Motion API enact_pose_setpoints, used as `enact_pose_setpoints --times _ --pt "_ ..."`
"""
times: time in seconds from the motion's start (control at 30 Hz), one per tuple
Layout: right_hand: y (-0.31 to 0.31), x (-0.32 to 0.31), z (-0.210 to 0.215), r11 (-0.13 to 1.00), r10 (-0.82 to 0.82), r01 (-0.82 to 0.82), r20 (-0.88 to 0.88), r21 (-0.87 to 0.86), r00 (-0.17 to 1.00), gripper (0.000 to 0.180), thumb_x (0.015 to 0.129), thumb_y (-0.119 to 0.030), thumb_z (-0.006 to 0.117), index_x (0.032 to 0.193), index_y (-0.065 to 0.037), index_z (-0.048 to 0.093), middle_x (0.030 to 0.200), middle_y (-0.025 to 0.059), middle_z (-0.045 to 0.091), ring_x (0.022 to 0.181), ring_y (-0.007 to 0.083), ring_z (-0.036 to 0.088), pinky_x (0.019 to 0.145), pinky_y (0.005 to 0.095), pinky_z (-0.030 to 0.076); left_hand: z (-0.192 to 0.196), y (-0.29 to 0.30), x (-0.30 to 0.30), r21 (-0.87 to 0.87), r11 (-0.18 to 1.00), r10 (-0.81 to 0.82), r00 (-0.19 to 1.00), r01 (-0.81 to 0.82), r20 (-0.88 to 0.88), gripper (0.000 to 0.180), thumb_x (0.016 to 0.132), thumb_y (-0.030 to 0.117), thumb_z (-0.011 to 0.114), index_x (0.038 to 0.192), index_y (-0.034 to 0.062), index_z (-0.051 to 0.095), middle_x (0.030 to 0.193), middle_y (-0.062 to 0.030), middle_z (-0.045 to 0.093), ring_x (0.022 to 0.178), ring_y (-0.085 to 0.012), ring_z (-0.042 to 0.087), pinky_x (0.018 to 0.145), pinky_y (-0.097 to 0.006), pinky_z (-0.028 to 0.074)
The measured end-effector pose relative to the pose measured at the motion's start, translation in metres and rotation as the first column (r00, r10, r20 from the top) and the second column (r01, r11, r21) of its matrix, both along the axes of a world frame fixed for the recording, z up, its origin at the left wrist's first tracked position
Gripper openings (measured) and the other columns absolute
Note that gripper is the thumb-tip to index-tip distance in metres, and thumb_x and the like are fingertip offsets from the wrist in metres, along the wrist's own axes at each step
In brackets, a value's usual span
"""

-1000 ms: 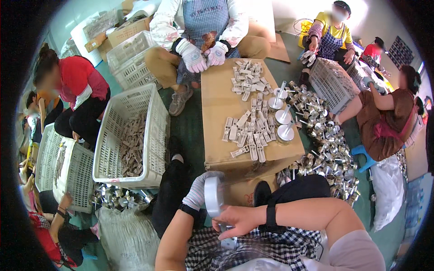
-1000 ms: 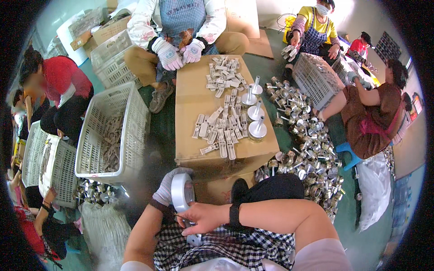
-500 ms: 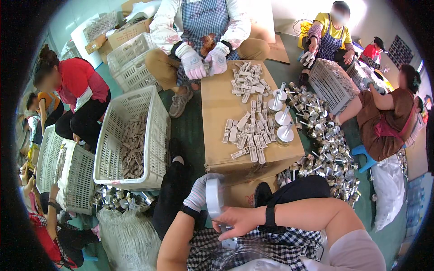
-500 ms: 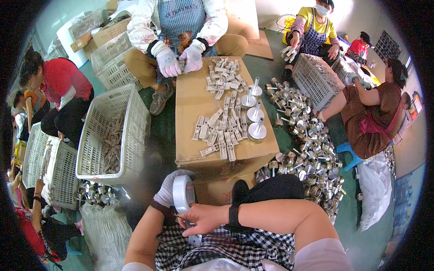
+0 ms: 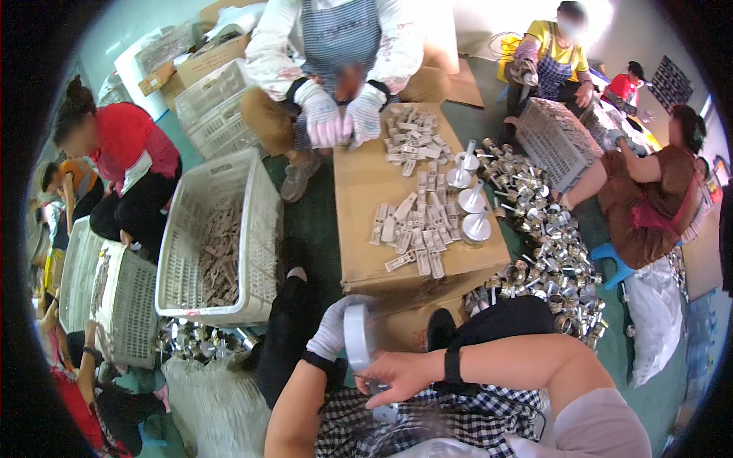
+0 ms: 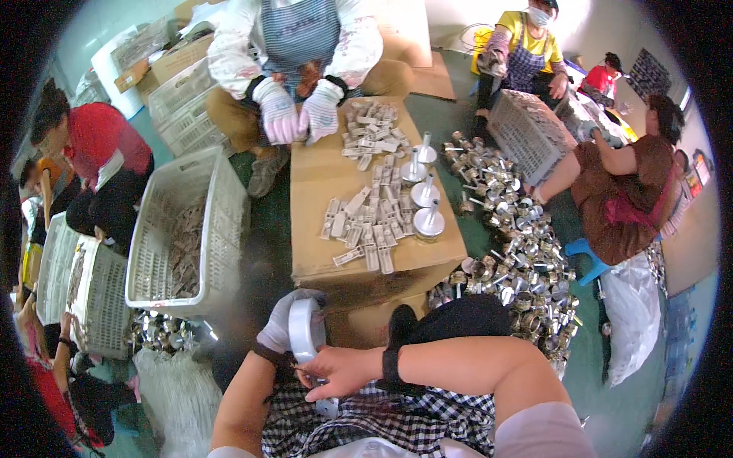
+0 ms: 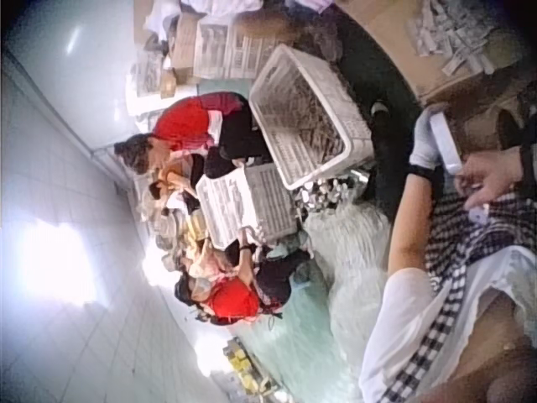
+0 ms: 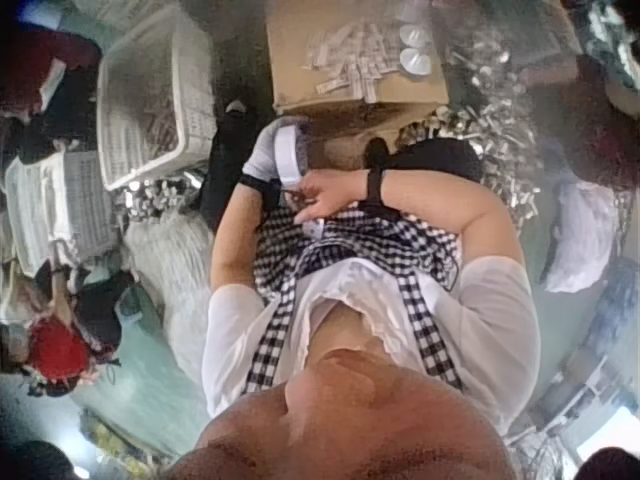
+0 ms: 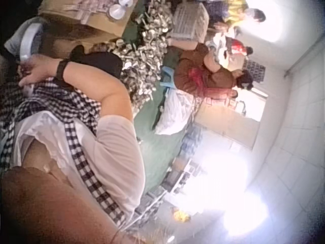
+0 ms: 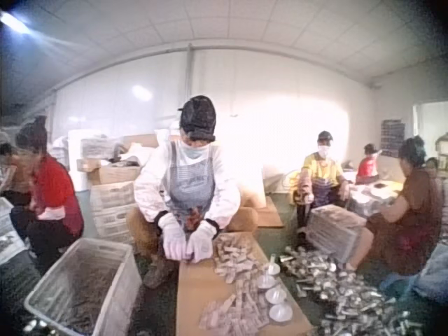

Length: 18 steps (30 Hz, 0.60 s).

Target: The recorder and several other workers are sitting on the floor or low stools, assembling small metal hinges or brackets and placing them into baskets.

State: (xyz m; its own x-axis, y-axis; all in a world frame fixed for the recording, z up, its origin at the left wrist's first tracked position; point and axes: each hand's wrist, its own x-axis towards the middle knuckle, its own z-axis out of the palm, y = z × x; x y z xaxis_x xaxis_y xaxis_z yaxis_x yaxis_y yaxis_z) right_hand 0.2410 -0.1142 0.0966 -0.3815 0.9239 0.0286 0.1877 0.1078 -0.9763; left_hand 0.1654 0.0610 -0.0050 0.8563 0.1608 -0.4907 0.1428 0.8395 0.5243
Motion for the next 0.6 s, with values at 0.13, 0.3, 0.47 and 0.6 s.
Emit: enact_pose_setpoints --times 0.13,0.3,0.47,0.6 --pt "0.004 0.0 -0.007 0.999 0.032 -0.031 0.014 -0.031 0.999 0.027 0.08 -0.026 0.069 0.085 -0.005 0.053 0.072 0.0082 0.056 0.069 0.0227 0.056 0.065 0.0345 0.043 0.025 -0.007 -0.002 0.149 0.989 -0.014 0.998 0.023 -0.057 0.027 0.089 0.021 0.05 0.105 0.0013 0.061 0.072 -0.0051 0.059 0.063 -0.0185 0.059 0.059 -0.032 0.051" --pt "0.002 0.0 0.004 0.999 0.016 -0.019 -0.056 -0.048 0.998 0.026 0.078 -0.023 0.07 0.084 -0.005 0.052 0.072 0.0085 0.054 0.07 0.0236 0.054 0.064 0.0354 0.041 0.025 -0.009 0.0 0.208 0.977 0.054 0.995 -0.036 -0.081 0.026 0.088 0.021 0.051 0.103 0.0019 0.063 0.073 -0.0057 0.059 0.062 -0.0185 0.058 0.058 -0.031 0.051" --pt "0.002 -0.006 -0.013 1.0 -0.003 0.005 -0.106 0.016 0.994 0.026 0.077 -0.024 0.071 0.081 -0.004 0.054 0.071 0.0104 0.058 0.07 0.0241 0.057 0.066 0.036 0.043 0.016 -0.004 -0.002 0.009 0.999 0.043 0.998 -0.043 -0.036 0.026 0.088 0.019 0.051 0.104 0.0007 0.062 0.07 -0.0065 0.058 0.06 -0.019 0.058 0.057 -0.03 0.051" --pt "0.002 -0.01 -0.023 1.0 -0.01 0.011 -0.093 0.005 0.996 0.026 0.077 -0.024 0.071 0.08 -0.005 0.055 0.07 0.0103 0.058 0.068 0.0243 0.057 0.065 0.0364 0.043 0.029 -0.013 0.002 -0.065 0.995 0.075 0.996 -0.077 -0.04 0.026 0.086 0.017 0.052 0.104 -0.0001 0.061 0.068 -0.0076 0.057 0.059 -0.021 0.057 0.056 -0.03 0.05"
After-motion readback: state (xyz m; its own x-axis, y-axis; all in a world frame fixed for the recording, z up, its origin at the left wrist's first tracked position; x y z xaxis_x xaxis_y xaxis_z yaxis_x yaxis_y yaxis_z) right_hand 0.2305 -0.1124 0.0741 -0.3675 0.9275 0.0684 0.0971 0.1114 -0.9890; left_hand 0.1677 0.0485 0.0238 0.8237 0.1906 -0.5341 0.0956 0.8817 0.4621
